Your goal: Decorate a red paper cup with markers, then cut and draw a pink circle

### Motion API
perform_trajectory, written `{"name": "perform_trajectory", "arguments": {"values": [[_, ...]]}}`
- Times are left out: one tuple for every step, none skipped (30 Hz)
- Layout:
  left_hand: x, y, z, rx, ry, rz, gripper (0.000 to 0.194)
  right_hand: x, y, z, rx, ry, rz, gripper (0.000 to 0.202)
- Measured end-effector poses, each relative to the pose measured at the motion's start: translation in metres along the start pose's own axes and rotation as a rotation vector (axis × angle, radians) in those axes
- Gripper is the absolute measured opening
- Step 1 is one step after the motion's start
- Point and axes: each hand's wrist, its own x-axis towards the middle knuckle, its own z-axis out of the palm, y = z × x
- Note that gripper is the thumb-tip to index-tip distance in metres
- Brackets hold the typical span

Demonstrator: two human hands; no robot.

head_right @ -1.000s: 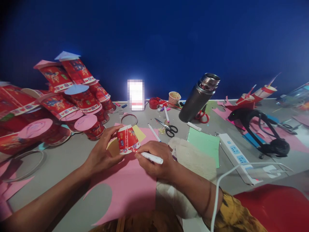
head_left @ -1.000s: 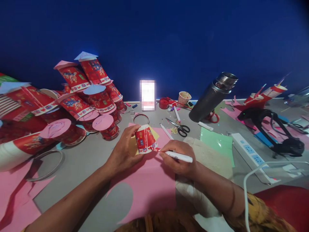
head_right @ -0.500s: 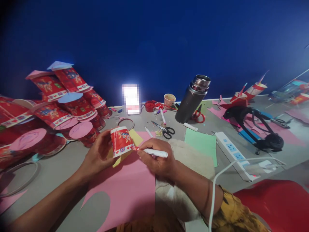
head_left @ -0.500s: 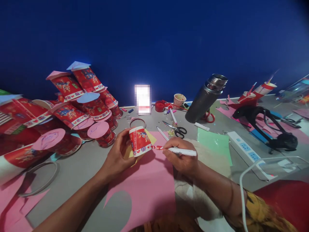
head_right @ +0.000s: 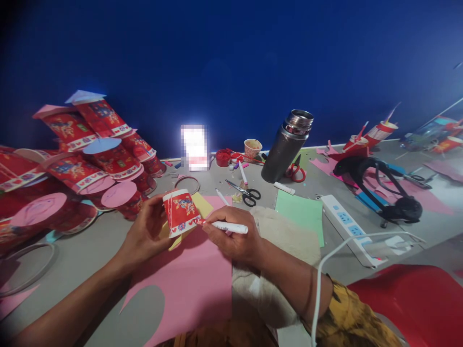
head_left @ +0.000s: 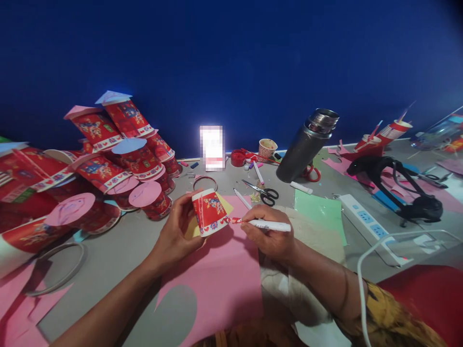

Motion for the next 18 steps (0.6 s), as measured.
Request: {"name": "perform_trajectory", "arguments": {"values": [[0.0001, -0.0001, 0.0001, 0.002, 0.002, 0.002, 0.087, 0.0, -0.0003, -0.0002, -0.002, -0.005, 0.005, 0.012], [0.0001, -0.0003, 0.0001, 0.006, 0.006, 0.003, 0.087, 0.0001, -0.0006, -0.0004, -0.004, -0.009, 0.009, 0.012], [0.0001, -0.0005, 0.0001, 0.011, 0.009, 0.003, 0.087, 0.0002, -0.001, -0.0006, -0.006, -0.011, 0.013, 0.012], [0.0, -0.0006, 0.0001, 0.016, 0.011, 0.002, 0.088, 0.0003, -0.0014, -0.0007, -0.007, -0.013, 0.015, 0.011], [-0.0003, -0.0008, -0.0001, 0.021, 0.013, 0.002, 0.088, 0.0004, -0.0018, -0.0007, -0.008, -0.015, 0.017, 0.011], [-0.0006, -0.001, -0.0003, 0.026, 0.015, 0.001, 0.089, 0.0004, -0.0021, -0.0006, -0.008, -0.017, 0.02, 0.01], [-0.0011, -0.0011, -0.0005, 0.032, 0.018, 0.0, 0.09, 0.0003, -0.0024, -0.0004, -0.007, -0.02, 0.025, 0.01], [-0.0016, -0.0013, -0.0007, 0.04, 0.02, -0.003, 0.091, 0.0001, -0.0027, -0.0001, -0.005, -0.022, 0.03, 0.01], [-0.0021, -0.0014, -0.0009, 0.046, 0.022, -0.005, 0.091, -0.0002, -0.0029, 0.0003, 0.0, -0.024, 0.037, 0.01], [-0.0025, -0.0015, -0.001, 0.053, 0.024, -0.006, 0.091, -0.0006, -0.003, 0.0007, 0.006, -0.025, 0.045, 0.01], [-0.0028, -0.0016, -0.0011, 0.058, 0.027, -0.003, 0.091, -0.0011, -0.0031, 0.001, 0.014, -0.025, 0.053, 0.011], [-0.0029, -0.0017, -0.001, 0.059, 0.028, 0.002, 0.092, -0.0016, -0.0032, 0.0012, 0.021, -0.027, 0.06, 0.011], [-0.0028, -0.0018, -0.0008, 0.058, 0.029, 0.008, 0.092, -0.002, -0.0033, 0.0013, 0.028, -0.032, 0.067, 0.01], [-0.0026, -0.002, -0.0006, 0.053, 0.031, 0.013, 0.091, -0.0023, -0.0033, 0.0013, 0.032, -0.037, 0.069, 0.01], [-0.0024, -0.0023, -0.0005, 0.048, 0.033, 0.018, 0.091, -0.0024, -0.0035, 0.0011, 0.034, -0.039, 0.069, 0.01], [-0.0021, -0.0026, -0.0005, 0.042, 0.033, 0.021, 0.091, -0.0025, -0.0036, 0.0008, 0.035, -0.04, 0.069, 0.01], [-0.0019, -0.003, -0.0006, 0.038, 0.033, 0.024, 0.091, -0.0024, -0.0038, 0.0005, 0.035, -0.038, 0.069, 0.01], [-0.0017, -0.0034, -0.0007, 0.036, 0.031, 0.028, 0.092, -0.0023, -0.0039, 0.0002, 0.034, -0.036, 0.072, 0.01]]}}
